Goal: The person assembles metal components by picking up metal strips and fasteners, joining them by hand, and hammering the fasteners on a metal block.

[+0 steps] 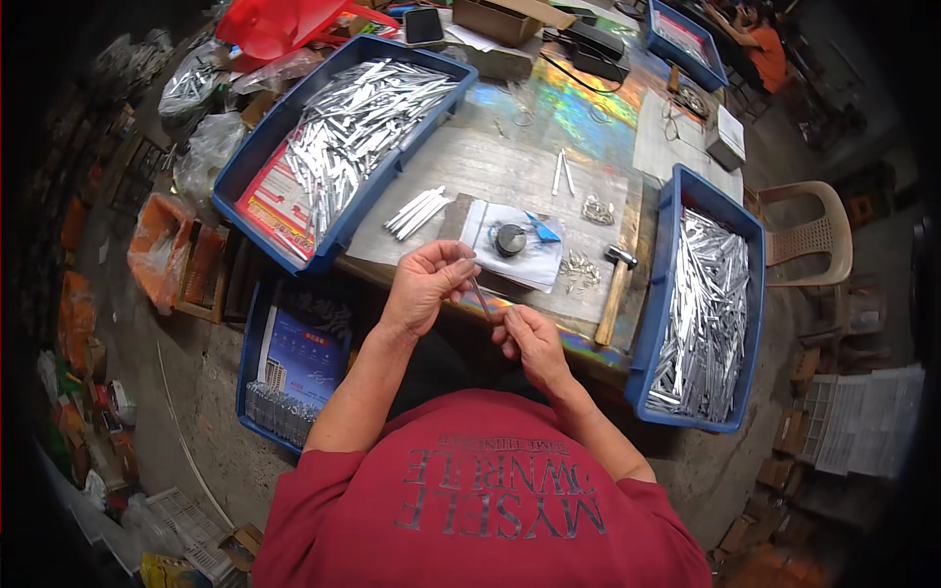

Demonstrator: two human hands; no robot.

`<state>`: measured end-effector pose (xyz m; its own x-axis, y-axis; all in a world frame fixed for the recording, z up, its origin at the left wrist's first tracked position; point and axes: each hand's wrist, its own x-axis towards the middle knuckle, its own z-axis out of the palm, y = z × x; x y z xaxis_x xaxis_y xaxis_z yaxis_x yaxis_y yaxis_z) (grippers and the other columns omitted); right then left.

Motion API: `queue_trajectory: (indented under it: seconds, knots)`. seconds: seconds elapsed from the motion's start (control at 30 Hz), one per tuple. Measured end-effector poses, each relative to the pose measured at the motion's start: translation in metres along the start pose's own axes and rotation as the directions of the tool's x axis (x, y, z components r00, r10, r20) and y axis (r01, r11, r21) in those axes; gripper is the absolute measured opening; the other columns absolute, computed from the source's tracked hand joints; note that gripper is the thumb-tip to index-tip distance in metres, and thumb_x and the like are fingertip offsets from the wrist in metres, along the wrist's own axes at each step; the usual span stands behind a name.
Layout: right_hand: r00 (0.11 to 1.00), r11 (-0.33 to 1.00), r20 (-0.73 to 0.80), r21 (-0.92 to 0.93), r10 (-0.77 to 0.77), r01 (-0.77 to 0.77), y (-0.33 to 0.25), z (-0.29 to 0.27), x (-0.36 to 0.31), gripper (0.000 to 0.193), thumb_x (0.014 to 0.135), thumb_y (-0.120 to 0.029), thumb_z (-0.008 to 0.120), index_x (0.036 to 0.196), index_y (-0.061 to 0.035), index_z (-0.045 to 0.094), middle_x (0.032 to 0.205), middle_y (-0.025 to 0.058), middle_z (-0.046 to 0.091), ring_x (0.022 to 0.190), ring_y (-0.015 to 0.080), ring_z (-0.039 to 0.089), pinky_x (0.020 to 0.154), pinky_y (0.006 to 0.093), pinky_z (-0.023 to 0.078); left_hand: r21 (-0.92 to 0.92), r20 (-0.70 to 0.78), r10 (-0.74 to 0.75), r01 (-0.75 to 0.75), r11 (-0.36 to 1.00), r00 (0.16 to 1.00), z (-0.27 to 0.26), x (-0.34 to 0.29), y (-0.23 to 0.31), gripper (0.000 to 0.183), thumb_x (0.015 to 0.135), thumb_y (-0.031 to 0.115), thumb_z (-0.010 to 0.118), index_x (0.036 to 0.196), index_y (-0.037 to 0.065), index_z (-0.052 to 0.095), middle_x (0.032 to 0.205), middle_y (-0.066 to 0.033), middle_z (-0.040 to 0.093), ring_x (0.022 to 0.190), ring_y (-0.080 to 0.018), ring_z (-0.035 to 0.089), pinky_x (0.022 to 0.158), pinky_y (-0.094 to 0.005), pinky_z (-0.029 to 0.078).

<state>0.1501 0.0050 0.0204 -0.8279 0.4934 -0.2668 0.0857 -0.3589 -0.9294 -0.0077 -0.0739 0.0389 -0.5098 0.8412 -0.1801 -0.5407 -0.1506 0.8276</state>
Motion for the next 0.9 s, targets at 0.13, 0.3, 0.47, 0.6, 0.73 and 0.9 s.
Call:
queue_trajectory:
  seconds: [0.13, 0.3, 0.47, 0.6, 0.73, 0.9]
  knots:
    - [0.988, 0.969, 0.071, 0.197, 0.137, -0.149, 0.002, -0.004, -0.003, 0.026, 0.085, -0.028, 0.044, 0.080, -0.0038, 0.052, 0.061, -0.0008, 0.049, 0.047, 0.0029, 0.040, 0.042, 0.0147, 0.031, -0.039, 0.033, -0.041, 0.043, 0.998, 0.999, 0.010, -0.001, -0.018, 0.015, 0.075, 0.009, 0.058, 0.088, 0.001, 0.053, 0.073, -0.0067, 0.059, 0.055, -0.0053, 0.051, 0.043, -0.0139, 0.039]
    - [0.987, 0.954, -0.007, 0.255, 0.163, -0.155, 0.007, -0.011, -0.008, 0.025, 0.084, -0.027, 0.046, 0.075, -0.0050, 0.051, 0.057, -0.0020, 0.047, 0.046, 0.0026, 0.038, 0.041, 0.0145, 0.030, 0.015, 0.054, -0.048, 0.047, 0.999, 0.997, 0.019, -0.001, -0.032, 0.013, 0.075, 0.009, 0.058, 0.085, 0.001, 0.054, 0.071, -0.0056, 0.059, 0.052, -0.0046, 0.048, 0.043, -0.0144, 0.037]
    - [0.978, 0.998, -0.206, 0.063, 0.015, -0.002, 0.022, -0.015, -0.010, 0.021, 0.083, -0.023, 0.050, 0.074, -0.0045, 0.052, 0.059, -0.0032, 0.047, 0.048, 0.0025, 0.039, 0.043, 0.0157, 0.031, 0.163, 0.076, -0.100, 0.086, 0.983, 0.992, 0.023, -0.008, -0.054, 0.010, 0.076, 0.012, 0.058, 0.079, 0.002, 0.056, 0.063, -0.0006, 0.054, 0.045, -0.0020, 0.041, 0.040, -0.0134, 0.032]
    - [0.942, 0.951, -0.278, -0.290, -0.188, 0.104, 0.035, -0.025, -0.010, 0.018, 0.081, -0.019, 0.052, 0.075, -0.0016, 0.053, 0.061, 0.0023, 0.051, 0.052, 0.0101, 0.047, 0.047, 0.0224, 0.037, 0.152, 0.017, -0.190, 0.185, 0.971, 0.982, 0.025, -0.010, -0.067, 0.011, 0.077, 0.013, 0.058, 0.079, 0.002, 0.056, 0.062, -0.0010, 0.054, 0.046, -0.0015, 0.042, 0.038, -0.0124, 0.032]
    - [0.751, 0.673, -0.357, -0.724, -0.555, 0.153, 0.022, -0.057, 0.000, 0.011, 0.077, -0.010, 0.051, 0.079, 0.0005, 0.054, 0.070, 0.0153, 0.054, 0.066, 0.0293, 0.054, 0.059, 0.0349, 0.042, 0.179, 0.005, -0.102, 0.100, 0.979, 0.995, 0.021, -0.007, -0.063, 0.011, 0.079, 0.015, 0.055, 0.080, 0.004, 0.054, 0.064, -0.0006, 0.053, 0.046, -0.0002, 0.040, 0.038, -0.0122, 0.031]
    - [0.720, 0.425, -0.299, -0.905, -0.626, -0.008, 0.017, -0.090, 0.019, 0.009, 0.076, -0.009, 0.050, 0.077, -0.0008, 0.054, 0.073, 0.0157, 0.054, 0.071, 0.0321, 0.053, 0.062, 0.0382, 0.042, 0.153, 0.022, -0.118, 0.113, 0.982, 0.993, 0.021, -0.007, -0.060, 0.011, 0.081, 0.015, 0.052, 0.081, 0.004, 0.052, 0.069, -0.0042, 0.057, 0.049, -0.0027, 0.046, 0.038, -0.0125, 0.034]
